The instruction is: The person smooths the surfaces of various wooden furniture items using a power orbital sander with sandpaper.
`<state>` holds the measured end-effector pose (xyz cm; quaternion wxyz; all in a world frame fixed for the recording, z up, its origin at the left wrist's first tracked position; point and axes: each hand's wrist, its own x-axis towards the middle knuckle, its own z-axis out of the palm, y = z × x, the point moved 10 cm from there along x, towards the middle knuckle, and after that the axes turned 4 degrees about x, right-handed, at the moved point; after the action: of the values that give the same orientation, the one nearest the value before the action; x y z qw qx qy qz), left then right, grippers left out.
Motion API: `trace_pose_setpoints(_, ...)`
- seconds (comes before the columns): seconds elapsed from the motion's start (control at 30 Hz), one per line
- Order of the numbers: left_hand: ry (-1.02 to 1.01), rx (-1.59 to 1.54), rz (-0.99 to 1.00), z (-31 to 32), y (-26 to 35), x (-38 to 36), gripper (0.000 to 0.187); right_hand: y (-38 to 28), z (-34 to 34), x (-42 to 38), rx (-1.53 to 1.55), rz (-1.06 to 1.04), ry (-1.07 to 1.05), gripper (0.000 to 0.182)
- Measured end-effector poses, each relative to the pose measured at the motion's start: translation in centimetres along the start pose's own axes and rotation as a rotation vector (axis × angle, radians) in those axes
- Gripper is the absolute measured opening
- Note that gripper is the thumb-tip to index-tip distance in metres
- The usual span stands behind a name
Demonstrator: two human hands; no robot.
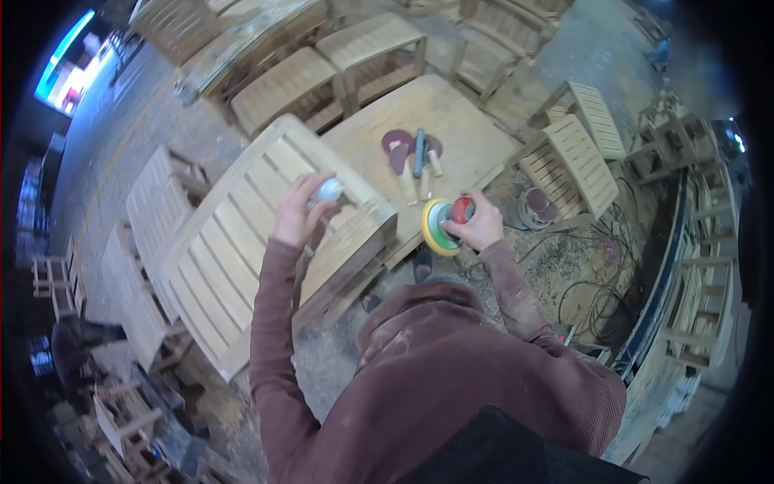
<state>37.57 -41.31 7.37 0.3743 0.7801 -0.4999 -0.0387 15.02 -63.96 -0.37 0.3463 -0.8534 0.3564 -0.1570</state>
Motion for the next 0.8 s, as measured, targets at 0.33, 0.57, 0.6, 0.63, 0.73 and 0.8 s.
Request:
trace_pose_setpoints(0.33, -0.097, 0.401, 0.02, 0.7, 0.5, -1.4, 0.043, -0.1, 2.0, 0.2, -0.014, -0.026, -0.079, 0.065)
trace_pose_setpoints(0.57, -0.119, 0.617, 0.079, 1.4, 1.9, -1.4, 0.035, -0.5, 2.4, 1.0, -0.026, -0.045, -0.077, 0.064)
trace_pose_setpoints(0.6, -0.119, 0.618, 0.077, 1.3, 2.0, -1.3, 0.035, -0.6, 2.4, 1.1, -0.02, -0.046, -0.075, 0.064)
trace_pose_setpoints(0.63, -0.121, 0.615, 0.084, 1.2, 2.2, -1.3, 0.035, -0.7, 2.4, 1.2, -0.019, -0.047, -0.076, 0.064)
trace_pose_setpoints(0.73, -0.118, 0.622, 0.097, 1.3, 2.5, -1.1, 0.036, -0.9, 2.5, 1.1, -0.008, -0.06, -0.072, 0.064)
trace_pose_setpoints(0.8, -0.111, 0.633, 0.106, 1.3, 2.3, -1.0, 0.037, -1.1, 2.6, 1.2, -0.009, -0.067, -0.083, 0.065)
